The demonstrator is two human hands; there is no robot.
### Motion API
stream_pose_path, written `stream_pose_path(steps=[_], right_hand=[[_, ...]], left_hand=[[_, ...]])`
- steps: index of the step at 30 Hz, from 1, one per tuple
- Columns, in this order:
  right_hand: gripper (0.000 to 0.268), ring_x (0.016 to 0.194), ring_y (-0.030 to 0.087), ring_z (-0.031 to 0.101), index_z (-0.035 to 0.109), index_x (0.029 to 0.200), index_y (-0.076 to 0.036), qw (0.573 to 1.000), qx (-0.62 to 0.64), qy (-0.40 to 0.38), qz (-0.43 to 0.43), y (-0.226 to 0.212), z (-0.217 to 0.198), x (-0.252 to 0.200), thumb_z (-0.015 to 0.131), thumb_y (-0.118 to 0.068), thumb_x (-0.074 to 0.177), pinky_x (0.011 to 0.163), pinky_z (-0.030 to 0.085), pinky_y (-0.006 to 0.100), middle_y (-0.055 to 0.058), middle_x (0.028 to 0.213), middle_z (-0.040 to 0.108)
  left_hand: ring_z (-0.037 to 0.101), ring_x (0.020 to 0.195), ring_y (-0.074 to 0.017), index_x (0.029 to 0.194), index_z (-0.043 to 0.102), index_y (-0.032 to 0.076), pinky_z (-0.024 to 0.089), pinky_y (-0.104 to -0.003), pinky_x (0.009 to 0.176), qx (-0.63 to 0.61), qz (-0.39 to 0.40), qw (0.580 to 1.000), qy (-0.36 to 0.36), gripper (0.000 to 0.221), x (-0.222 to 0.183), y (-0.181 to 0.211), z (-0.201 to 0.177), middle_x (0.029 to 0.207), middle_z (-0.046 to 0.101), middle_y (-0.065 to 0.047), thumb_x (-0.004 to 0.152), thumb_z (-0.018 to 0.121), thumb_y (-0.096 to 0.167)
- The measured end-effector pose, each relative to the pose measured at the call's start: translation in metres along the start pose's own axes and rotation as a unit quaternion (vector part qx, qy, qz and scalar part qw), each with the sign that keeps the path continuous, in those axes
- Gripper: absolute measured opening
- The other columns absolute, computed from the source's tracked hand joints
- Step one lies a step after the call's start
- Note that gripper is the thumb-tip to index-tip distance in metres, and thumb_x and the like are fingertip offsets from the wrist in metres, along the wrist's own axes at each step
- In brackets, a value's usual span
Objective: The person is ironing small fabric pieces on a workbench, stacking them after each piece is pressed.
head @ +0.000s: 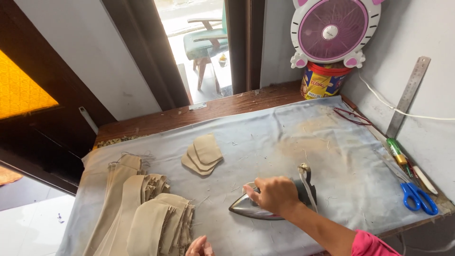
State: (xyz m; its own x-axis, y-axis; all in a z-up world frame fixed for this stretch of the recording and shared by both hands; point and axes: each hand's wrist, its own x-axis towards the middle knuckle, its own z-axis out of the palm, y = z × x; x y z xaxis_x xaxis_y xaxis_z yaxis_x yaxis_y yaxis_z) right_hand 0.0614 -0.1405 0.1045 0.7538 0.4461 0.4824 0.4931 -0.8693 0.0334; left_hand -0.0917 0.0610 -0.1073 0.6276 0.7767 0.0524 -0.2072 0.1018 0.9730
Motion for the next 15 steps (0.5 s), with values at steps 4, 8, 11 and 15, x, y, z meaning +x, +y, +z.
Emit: stream_pose_path(steps=[4, 8, 11, 15], right_hand=[[0.055, 0.033, 0.025, 0.049, 0.052, 0.052, -0.018, 0.998, 0.002, -0.028, 0.064, 0.014, 0.017, 0.004, 0.043, -0.059, 0.087, 0.031, 0.036, 0.038, 0.003, 0.039, 0.048], [0.054, 0.034, 0.029, 0.050, 0.053, 0.054, -0.018, 0.993, -0.037, -0.010, 0.109, 0.031, 0.033, 0.016, 0.044, -0.060, 0.087, 0.031, 0.037, 0.039, 0.005, 0.038, 0.049], [0.055, 0.031, 0.023, 0.047, 0.049, 0.047, -0.019, 0.998, -0.014, 0.016, 0.066, 0.017, 0.011, 0.000, 0.048, -0.057, 0.086, 0.031, 0.037, 0.037, 0.001, 0.036, 0.045], [0.057, 0.027, 0.016, 0.033, 0.040, 0.045, -0.018, 0.999, 0.017, 0.033, 0.000, 0.012, -0.005, -0.013, 0.042, -0.057, 0.087, 0.030, 0.023, 0.031, -0.004, 0.034, 0.031]], left_hand=[[0.058, 0.081, -0.0142, 0.093, 0.067, 0.016, 0.051, -0.024, 0.067, 0.261, 0.255, 0.931, 0.022, 0.014, -0.019, 0.057, 0.014, 0.093, 0.064, -0.004, 0.083, 0.059, 0.011], [0.056, 0.077, -0.0100, 0.094, 0.067, 0.018, 0.047, -0.020, 0.059, 0.253, 0.217, 0.942, 0.035, 0.013, -0.017, 0.054, 0.016, 0.097, 0.062, -0.002, 0.082, 0.062, 0.014], [0.058, 0.083, -0.0128, 0.092, 0.068, 0.016, 0.051, -0.021, 0.062, 0.245, 0.230, 0.941, 0.036, 0.014, -0.013, 0.041, 0.013, 0.098, 0.062, -0.005, 0.081, 0.062, 0.010], [0.056, 0.077, -0.0094, 0.092, 0.069, 0.017, 0.049, -0.019, 0.059, 0.252, 0.209, 0.945, 0.023, 0.014, -0.013, 0.035, 0.011, 0.100, 0.062, -0.003, 0.080, 0.064, 0.013]])
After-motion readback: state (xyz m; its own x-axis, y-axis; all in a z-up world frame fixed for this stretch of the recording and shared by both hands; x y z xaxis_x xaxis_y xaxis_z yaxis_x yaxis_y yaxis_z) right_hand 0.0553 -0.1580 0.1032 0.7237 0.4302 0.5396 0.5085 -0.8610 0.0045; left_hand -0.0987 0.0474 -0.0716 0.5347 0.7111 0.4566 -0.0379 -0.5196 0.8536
